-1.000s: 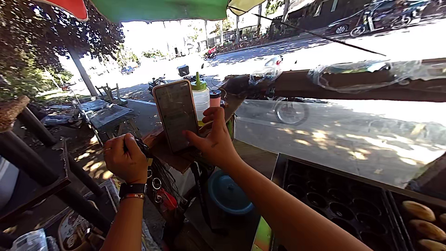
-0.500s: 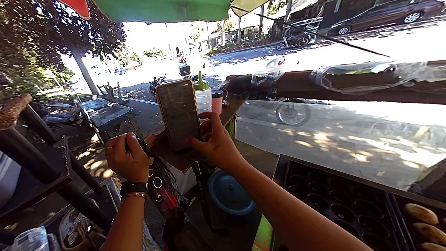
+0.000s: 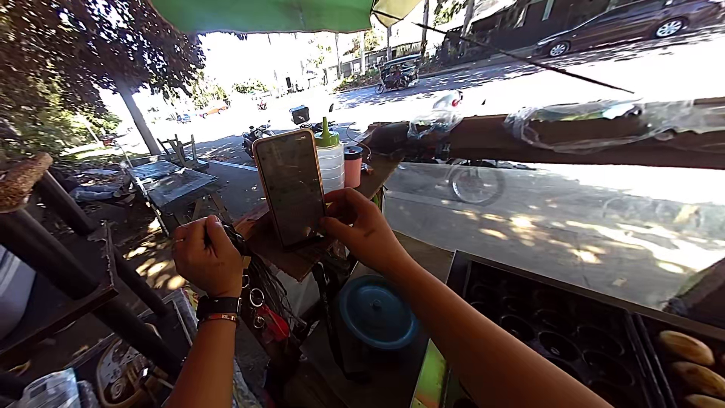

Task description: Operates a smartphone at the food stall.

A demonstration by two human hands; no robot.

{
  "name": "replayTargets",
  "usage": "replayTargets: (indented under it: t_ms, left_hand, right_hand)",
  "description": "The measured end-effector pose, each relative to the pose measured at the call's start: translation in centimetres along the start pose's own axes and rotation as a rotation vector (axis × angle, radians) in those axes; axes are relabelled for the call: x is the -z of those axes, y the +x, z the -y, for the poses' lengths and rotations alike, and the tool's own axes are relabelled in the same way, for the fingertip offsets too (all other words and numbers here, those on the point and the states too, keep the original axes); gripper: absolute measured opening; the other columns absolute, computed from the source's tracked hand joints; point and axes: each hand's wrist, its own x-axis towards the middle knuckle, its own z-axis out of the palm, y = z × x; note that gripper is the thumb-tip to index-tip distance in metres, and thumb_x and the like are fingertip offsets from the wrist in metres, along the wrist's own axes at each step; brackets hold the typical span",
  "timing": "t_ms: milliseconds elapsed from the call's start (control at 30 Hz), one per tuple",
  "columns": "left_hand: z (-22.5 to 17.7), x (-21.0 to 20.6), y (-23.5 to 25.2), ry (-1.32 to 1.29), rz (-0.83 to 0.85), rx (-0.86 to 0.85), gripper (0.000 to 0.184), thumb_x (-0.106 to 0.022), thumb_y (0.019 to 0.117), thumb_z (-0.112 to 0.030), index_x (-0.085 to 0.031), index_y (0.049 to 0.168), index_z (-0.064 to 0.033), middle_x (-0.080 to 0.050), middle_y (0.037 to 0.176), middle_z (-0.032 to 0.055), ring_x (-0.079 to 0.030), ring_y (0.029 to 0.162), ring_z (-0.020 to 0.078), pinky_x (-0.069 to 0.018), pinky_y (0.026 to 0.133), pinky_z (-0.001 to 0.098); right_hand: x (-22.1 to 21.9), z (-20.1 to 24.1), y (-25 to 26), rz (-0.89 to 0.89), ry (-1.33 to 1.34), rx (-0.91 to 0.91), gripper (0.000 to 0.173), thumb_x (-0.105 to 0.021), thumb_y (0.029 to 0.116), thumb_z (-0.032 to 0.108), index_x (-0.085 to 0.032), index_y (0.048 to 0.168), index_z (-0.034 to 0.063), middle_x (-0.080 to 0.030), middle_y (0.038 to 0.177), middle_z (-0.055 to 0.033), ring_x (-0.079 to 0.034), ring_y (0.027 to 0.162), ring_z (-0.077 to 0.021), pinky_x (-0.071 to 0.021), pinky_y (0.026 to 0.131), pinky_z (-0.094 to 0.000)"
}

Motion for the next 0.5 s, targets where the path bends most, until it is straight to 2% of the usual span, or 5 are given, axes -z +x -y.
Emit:
replayTargets:
  t_ms: [133,267,333,433,500]
  left_hand:
    - [-0.1,0.0,0.0,0.004,-0.001,0.002,0.035,-0.047,0.1083,-0.023,-0.073,0.099,-0.0009,-0.066,0.100,0.0189,-0.064,0.093,0.0315,-0.0491,0.084,0.0484]
    - [0.0,-0.2,0.1,0.003,-0.021,-0.005,0.035,-0.048,0.1077,-0.023,-0.073,0.097,-0.0016,-0.066,0.097,0.0176,-0.064,0.092,0.0302,-0.0487,0.084,0.0469]
    - [0.0,-0.6,0.3,-0.011,-0.069,-0.017,0.034,-0.050,0.1058,-0.023,-0.074,0.093,-0.0014,-0.068,0.091,0.0170,-0.064,0.089,0.0287,-0.0477,0.082,0.0457]
    - [-0.2,0.0,0.1,0.018,-0.002,0.006,0.036,-0.047,0.1084,-0.024,-0.073,0.099,-0.0016,-0.066,0.098,0.0187,-0.064,0.093,0.0313,-0.0494,0.083,0.0477]
    - [-0.3,-0.1,0.2,0.009,-0.024,-0.006,0.035,-0.048,0.1075,-0.023,-0.073,0.096,-0.0004,-0.066,0.095,0.0185,-0.064,0.091,0.0311,-0.0491,0.082,0.0474]
  right_hand:
    - [-0.1,0.3,-0.2,-0.016,-0.024,-0.001,0.040,-0.072,0.0906,0.011,-0.059,0.128,0.0058,-0.068,0.097,-0.0050,-0.067,0.082,-0.0106,-0.0566,0.073,-0.0263]
    - [-1.0,1.5,-0.7,-0.050,-0.125,-0.004,0.091,-0.086,0.0805,0.027,-0.037,0.155,0.0099,-0.060,0.118,-0.0115,-0.063,0.096,-0.0179,-0.0548,0.077,-0.0318]
    - [-1.6,2.0,-0.8,-0.042,-0.176,-0.013,0.105,-0.088,0.0774,0.030,-0.026,0.160,0.0122,-0.057,0.124,-0.0139,-0.063,0.097,-0.0193,-0.0549,0.076,-0.0338]
    - [-2.3,2.3,-0.7,-0.038,-0.186,-0.007,0.109,-0.088,0.0762,0.028,-0.022,0.162,0.0147,-0.056,0.130,-0.0165,-0.063,0.102,-0.0219,-0.0550,0.083,-0.0382]
    - [-2.5,2.4,-0.6,-0.028,-0.182,-0.030,0.112,-0.088,0.0763,0.028,-0.019,0.163,0.0175,-0.055,0.133,-0.0166,-0.064,0.105,-0.0227,-0.0556,0.085,-0.0400]
